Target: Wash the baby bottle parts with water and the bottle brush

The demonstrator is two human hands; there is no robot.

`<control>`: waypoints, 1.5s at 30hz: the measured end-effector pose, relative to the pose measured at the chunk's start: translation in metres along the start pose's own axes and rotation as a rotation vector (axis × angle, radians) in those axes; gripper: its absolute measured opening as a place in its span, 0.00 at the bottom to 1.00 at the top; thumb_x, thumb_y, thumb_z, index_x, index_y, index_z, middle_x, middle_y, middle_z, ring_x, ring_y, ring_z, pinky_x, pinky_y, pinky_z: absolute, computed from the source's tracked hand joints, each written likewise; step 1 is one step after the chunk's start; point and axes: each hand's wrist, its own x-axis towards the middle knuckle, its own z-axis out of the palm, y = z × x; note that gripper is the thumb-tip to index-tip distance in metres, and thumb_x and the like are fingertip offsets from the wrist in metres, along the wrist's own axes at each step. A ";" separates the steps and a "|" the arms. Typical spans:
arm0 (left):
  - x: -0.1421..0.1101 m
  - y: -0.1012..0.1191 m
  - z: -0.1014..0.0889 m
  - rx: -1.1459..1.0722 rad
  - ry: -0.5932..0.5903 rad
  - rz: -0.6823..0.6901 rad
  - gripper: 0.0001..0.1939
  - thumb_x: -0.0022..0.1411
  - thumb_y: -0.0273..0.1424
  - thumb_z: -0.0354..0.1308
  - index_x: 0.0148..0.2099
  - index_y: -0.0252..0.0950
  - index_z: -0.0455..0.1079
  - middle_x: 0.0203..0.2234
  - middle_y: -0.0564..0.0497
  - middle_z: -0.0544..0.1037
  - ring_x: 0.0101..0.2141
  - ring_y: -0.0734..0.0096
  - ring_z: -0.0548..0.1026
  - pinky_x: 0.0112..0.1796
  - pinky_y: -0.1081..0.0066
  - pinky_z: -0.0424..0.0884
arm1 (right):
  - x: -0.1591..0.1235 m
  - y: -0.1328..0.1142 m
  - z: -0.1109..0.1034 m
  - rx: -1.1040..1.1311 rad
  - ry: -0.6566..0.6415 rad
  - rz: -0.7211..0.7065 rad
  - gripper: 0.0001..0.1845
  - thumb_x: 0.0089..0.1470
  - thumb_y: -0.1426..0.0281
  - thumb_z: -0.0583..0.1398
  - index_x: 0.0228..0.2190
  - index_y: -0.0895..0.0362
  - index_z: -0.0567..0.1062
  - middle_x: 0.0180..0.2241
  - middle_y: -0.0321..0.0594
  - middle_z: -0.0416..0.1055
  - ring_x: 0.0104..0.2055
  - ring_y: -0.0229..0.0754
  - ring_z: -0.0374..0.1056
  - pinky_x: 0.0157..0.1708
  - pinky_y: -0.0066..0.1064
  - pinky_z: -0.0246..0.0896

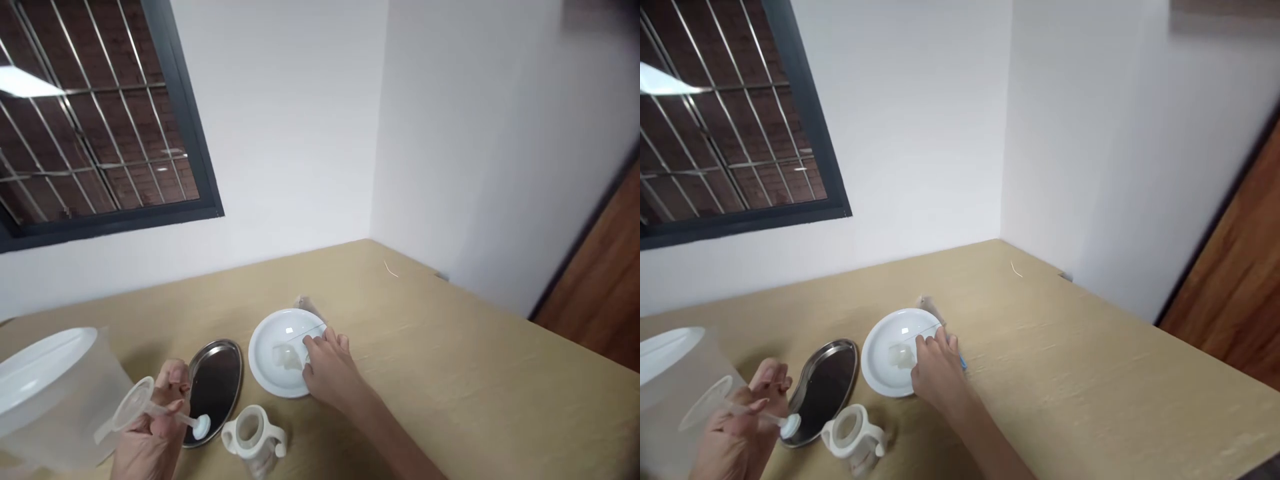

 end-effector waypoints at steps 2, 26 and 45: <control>0.008 0.010 0.004 -0.061 -0.054 0.011 0.21 0.38 0.44 0.75 0.28 0.38 0.71 0.31 0.53 0.70 0.33 0.70 0.69 0.30 0.77 0.71 | 0.003 -0.001 0.000 0.044 0.075 0.006 0.02 0.52 0.73 0.59 0.31 0.56 0.72 0.33 0.46 0.75 0.45 0.54 0.62 0.41 0.41 0.45; 0.121 -0.044 0.138 0.637 -0.468 0.273 0.28 0.42 0.58 0.66 0.21 0.35 0.72 0.37 0.43 0.76 0.43 0.52 0.74 0.48 0.56 0.67 | 0.025 0.022 -0.019 0.439 0.718 0.275 0.06 0.57 0.73 0.56 0.28 0.55 0.71 0.30 0.36 0.75 0.39 0.43 0.64 0.44 0.38 0.42; 0.103 -0.047 0.181 0.916 -0.854 0.426 0.19 0.55 0.49 0.61 0.31 0.40 0.81 0.39 0.42 0.79 0.46 0.49 0.69 0.50 0.53 0.58 | 0.025 0.029 -0.031 0.505 0.752 0.315 0.06 0.57 0.71 0.57 0.28 0.55 0.72 0.31 0.35 0.76 0.40 0.44 0.65 0.45 0.38 0.42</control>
